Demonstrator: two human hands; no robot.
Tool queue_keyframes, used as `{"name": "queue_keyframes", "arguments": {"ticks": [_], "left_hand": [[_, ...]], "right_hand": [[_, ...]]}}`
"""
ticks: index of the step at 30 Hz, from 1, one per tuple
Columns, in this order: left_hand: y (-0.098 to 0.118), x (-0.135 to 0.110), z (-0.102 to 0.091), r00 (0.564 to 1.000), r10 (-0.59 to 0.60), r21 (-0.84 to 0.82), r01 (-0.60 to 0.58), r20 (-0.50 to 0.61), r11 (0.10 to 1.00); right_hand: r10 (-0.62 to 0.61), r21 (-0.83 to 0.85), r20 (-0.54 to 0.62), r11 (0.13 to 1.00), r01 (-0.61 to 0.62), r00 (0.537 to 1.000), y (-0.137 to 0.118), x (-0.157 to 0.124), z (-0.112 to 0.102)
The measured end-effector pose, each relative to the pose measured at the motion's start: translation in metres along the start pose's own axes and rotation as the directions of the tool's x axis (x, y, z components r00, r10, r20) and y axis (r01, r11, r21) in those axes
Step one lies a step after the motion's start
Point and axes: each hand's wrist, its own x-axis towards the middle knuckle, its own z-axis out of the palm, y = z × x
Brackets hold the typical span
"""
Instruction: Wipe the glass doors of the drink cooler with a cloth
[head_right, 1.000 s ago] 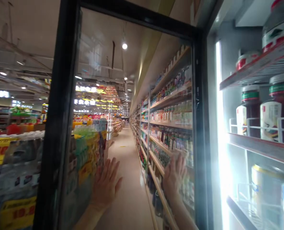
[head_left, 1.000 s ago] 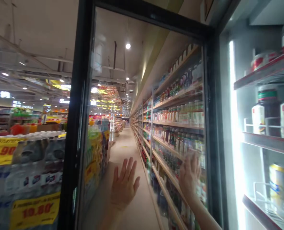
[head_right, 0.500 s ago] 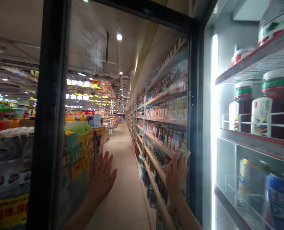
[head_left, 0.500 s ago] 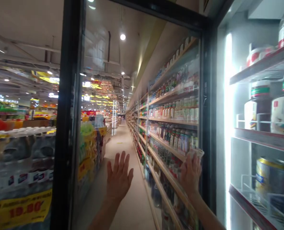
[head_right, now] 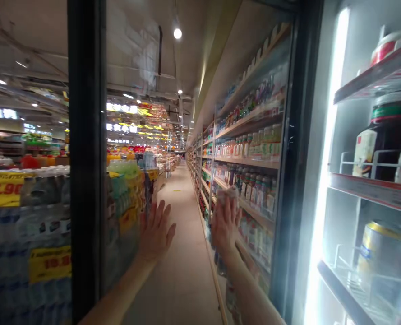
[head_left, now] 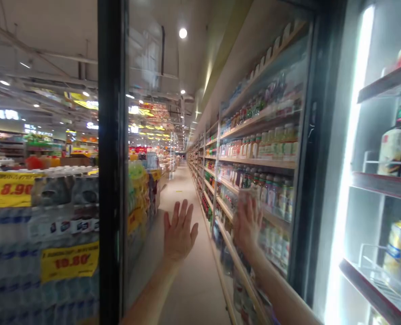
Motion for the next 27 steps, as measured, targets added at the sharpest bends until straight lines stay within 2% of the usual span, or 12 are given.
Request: {"name": "queue_keyframes", "arguments": {"ticks": [2, 4, 6, 8, 11, 14, 17, 19, 21, 23, 25, 27], "left_hand": [[0.0, 0.0, 0.0, 1.0, 0.002, 0.001, -0.002, 0.002, 1.0], [0.0, 0.0, -0.001, 1.0, 0.001, -0.009, -0.001, -0.002, 1.0], [0.0, 0.0, -0.001, 1.0, 0.002, -0.016, -0.002, -0.017, 1.0], [0.0, 0.001, -0.001, 0.999, 0.009, -0.014, -0.01, -0.033, 1.0], [-0.001, 0.001, 0.0, 0.999, 0.016, -0.011, -0.016, -0.038, 1.0], [-0.002, 0.0, 0.002, 0.999, 0.015, -0.019, -0.016, -0.041, 1.0], [-0.003, -0.001, 0.002, 0.999, 0.0, -0.037, -0.001, -0.037, 0.999], [-0.002, -0.001, 0.003, 1.0, -0.009, -0.045, 0.008, -0.029, 0.999], [-0.001, -0.001, 0.003, 1.0, -0.009, -0.05, 0.008, -0.028, 0.999], [-0.001, -0.001, 0.003, 1.0, -0.015, -0.048, 0.014, -0.027, 0.999], [0.0, -0.001, 0.003, 1.0, -0.015, -0.043, 0.014, -0.025, 0.999], [-0.001, -0.001, 0.003, 1.0, -0.011, -0.032, 0.01, -0.025, 0.999]], "right_hand": [[-0.277, 0.099, 0.095, 0.959, 0.267, 0.956, -0.02, -0.011, 0.0], [-0.423, 0.159, 0.12, 0.901, 0.403, 0.898, -0.018, -0.018, 0.0], [-0.335, 0.101, 0.095, 0.94, 0.326, 0.937, 0.007, -0.015, -0.002], [-0.06, -0.023, 0.019, 0.998, 0.06, 0.998, 0.039, -0.005, -0.005], [0.214, -0.105, -0.063, 0.97, -0.22, 0.975, 0.053, 0.006, -0.006], [-0.032, -0.039, 0.041, 0.999, 0.034, 0.999, 0.021, -0.003, -0.002], [-0.276, 0.059, 0.092, 0.961, 0.272, 0.957, 0.004, -0.012, 0.001], [-0.203, 0.019, 0.07, 0.979, 0.202, 0.977, 0.021, -0.01, -0.001], [0.02, -0.071, 0.009, 0.997, -0.019, 1.0, 0.047, -0.003, -0.005], [0.204, -0.12, -0.047, 0.971, -0.208, 0.978, 0.062, 0.003, -0.007], [0.193, -0.117, -0.031, 0.974, -0.195, 0.981, 0.057, 0.003, -0.006], [0.009, -0.087, 0.025, 0.996, -0.007, 1.0, 0.043, 0.0, -0.003]]}}
